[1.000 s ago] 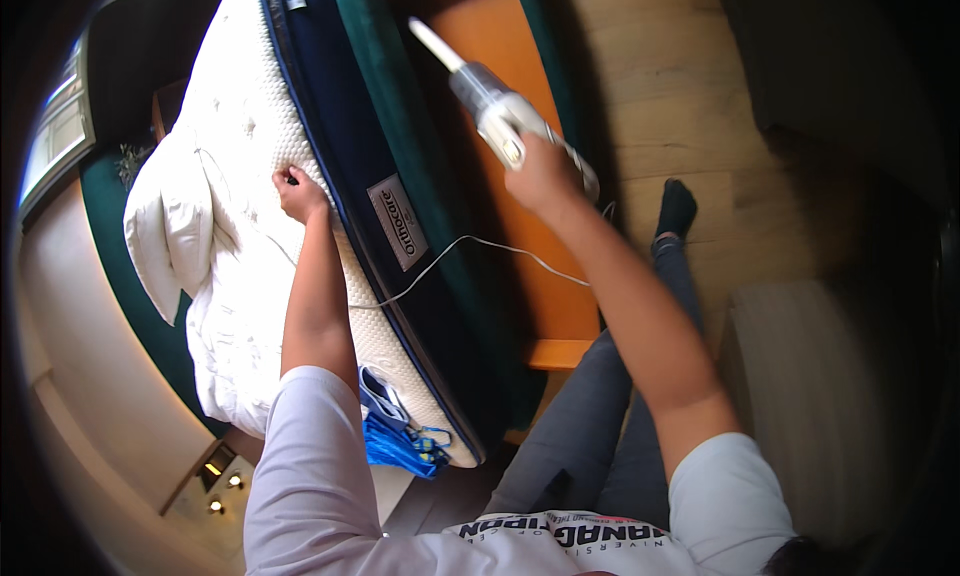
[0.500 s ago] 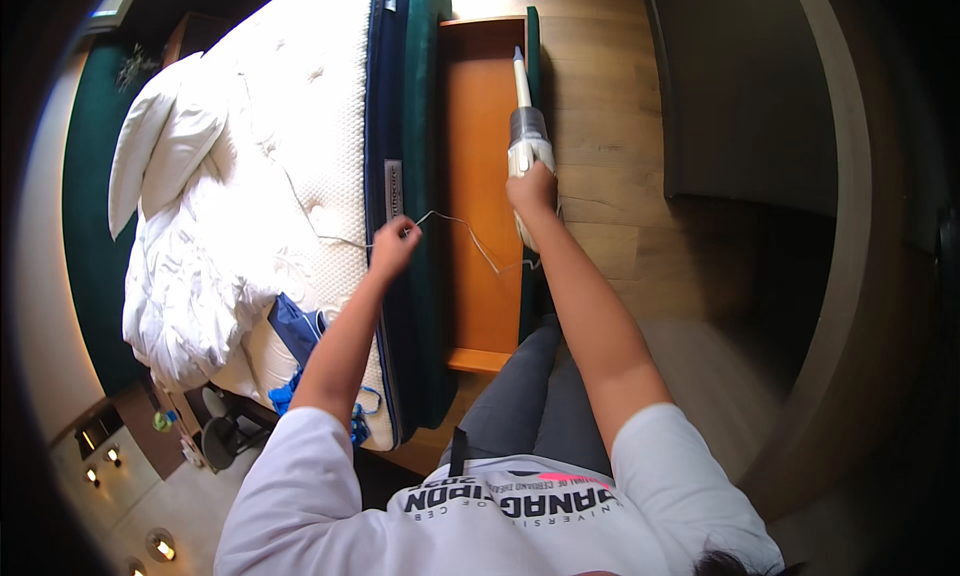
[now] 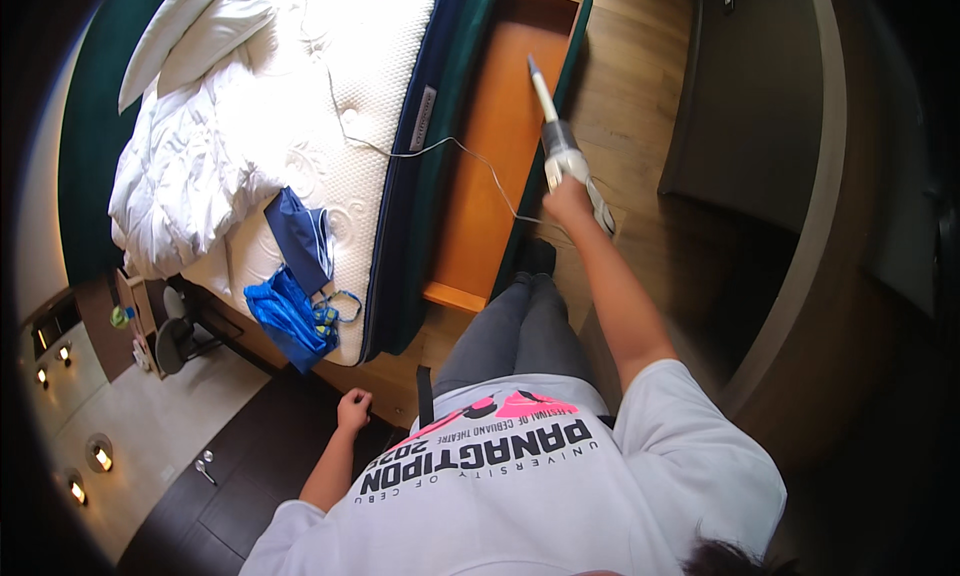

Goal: The person vacuums the inside of a wooden drawer under a bed using a handheld vacuum, removes a blue bag and clothes from it, and then pushes the drawer back into place by hand.

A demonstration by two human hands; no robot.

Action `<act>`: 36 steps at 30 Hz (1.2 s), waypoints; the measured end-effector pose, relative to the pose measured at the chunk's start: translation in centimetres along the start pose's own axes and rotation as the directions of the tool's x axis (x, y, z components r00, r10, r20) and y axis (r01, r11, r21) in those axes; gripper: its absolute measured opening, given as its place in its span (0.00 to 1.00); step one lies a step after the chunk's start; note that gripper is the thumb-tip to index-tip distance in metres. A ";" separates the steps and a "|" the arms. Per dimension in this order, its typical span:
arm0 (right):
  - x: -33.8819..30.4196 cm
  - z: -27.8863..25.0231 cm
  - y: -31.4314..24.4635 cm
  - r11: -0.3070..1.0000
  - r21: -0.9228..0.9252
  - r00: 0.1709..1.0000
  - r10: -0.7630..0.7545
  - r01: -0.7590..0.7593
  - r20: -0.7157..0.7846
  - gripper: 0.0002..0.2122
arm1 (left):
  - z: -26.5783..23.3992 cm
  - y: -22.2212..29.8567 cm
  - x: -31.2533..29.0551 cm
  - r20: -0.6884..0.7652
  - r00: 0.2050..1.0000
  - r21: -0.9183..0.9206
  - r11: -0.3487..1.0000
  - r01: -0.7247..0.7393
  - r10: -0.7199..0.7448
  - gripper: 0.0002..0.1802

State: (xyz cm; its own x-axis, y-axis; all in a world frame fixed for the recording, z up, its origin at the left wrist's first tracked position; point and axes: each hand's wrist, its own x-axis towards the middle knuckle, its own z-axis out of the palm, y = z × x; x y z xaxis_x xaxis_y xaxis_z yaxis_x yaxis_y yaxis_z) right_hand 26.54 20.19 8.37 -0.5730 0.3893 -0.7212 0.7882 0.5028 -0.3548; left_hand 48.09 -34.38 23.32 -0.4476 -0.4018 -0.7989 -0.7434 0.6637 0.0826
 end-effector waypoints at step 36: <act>-17.9 6.3 2.6 0.955 -0.296 0.992 -0.052 0.015 -0.119 0.16 | -8.4 -14.2 5.3 -0.095 0.941 -0.082 0.939 -0.333 0.325 0.10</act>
State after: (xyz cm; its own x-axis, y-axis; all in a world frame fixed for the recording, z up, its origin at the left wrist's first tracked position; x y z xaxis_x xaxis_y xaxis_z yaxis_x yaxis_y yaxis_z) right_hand 40.27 9.70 16.64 -0.6360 0.4518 -0.6257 0.6781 0.7142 -0.1736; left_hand 52.06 -51.23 22.95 -0.7104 -0.2222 -0.6678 -0.5898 0.7057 0.3926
